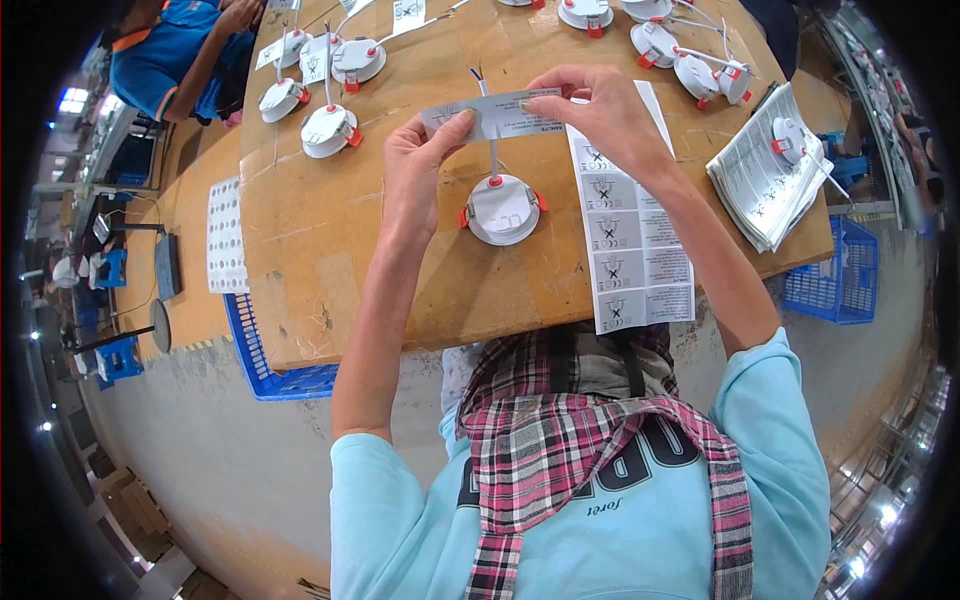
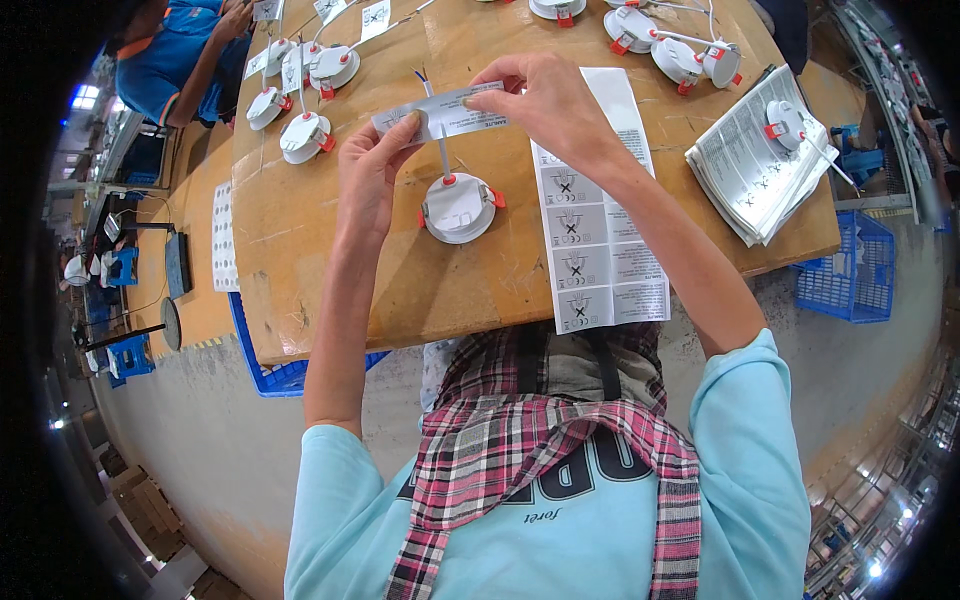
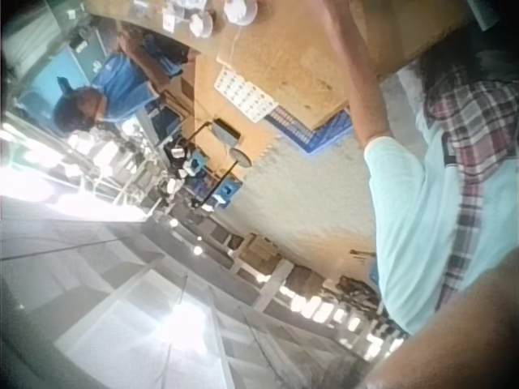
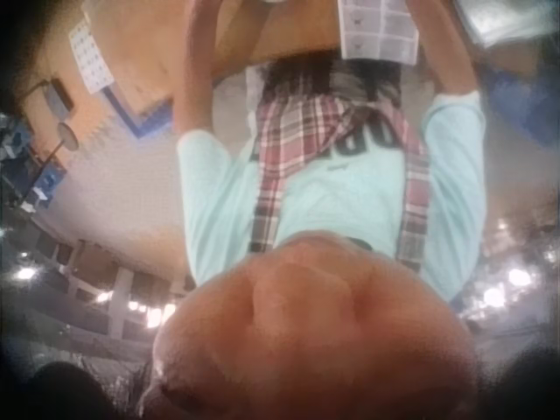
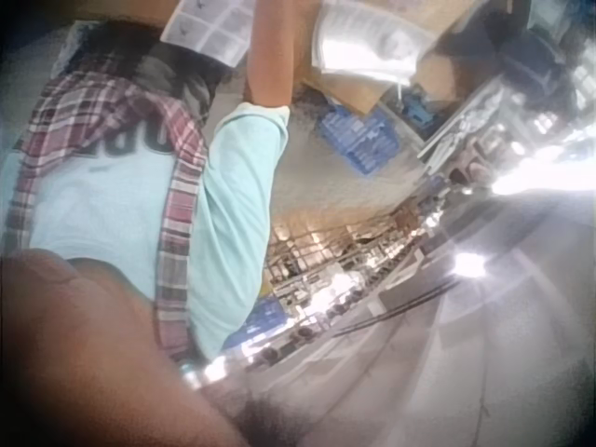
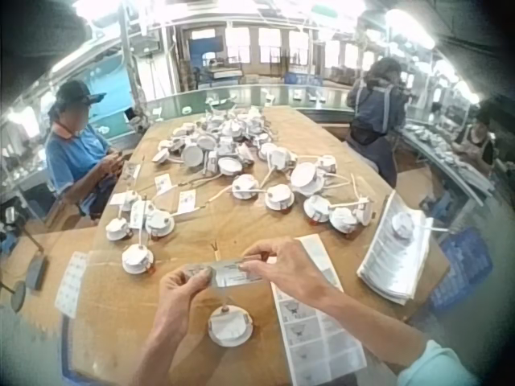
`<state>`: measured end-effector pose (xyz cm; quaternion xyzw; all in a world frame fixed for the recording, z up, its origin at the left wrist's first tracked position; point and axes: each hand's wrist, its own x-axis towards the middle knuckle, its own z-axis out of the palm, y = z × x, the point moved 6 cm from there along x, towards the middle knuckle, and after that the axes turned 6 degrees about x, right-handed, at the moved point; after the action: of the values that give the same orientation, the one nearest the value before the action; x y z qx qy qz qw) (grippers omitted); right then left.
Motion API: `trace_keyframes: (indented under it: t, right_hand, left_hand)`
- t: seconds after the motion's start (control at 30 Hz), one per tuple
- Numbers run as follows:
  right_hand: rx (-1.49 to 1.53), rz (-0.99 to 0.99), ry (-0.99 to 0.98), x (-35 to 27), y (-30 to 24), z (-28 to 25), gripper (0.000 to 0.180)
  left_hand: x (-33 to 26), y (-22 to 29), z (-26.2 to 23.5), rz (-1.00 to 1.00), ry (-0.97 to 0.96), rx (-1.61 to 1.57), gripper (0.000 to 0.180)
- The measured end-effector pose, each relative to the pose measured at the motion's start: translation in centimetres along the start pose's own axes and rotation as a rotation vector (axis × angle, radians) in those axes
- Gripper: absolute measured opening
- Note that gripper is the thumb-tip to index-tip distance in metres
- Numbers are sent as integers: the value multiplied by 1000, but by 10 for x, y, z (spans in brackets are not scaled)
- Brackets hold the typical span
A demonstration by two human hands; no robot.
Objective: The person peels adhesive labels from a sheet and wraps them around the wires of circular light fixtures by hand, then folds and separates a new strip of labels and continues wrapping them onto the fixture wires.
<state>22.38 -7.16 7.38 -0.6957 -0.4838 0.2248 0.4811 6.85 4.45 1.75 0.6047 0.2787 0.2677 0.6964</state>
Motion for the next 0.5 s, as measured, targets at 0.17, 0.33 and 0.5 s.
trace_keyframes:
  t: [0.17, 0.33, 0.5]
  right_hand:
    - [5, 10, -12, 0, 3, 0, 25]
    - [15, -22, 32, 0, 2, 0, 24]
    - [27, -38, 45, 0, 3, 0, 23]
  left_hand:
    - [2, -3, 1, -15, -7, -24, 20]
    - [2, -4, 1, -31, -14, -43, 21]
    - [3, -6, 2, -46, -17, -78, 21]
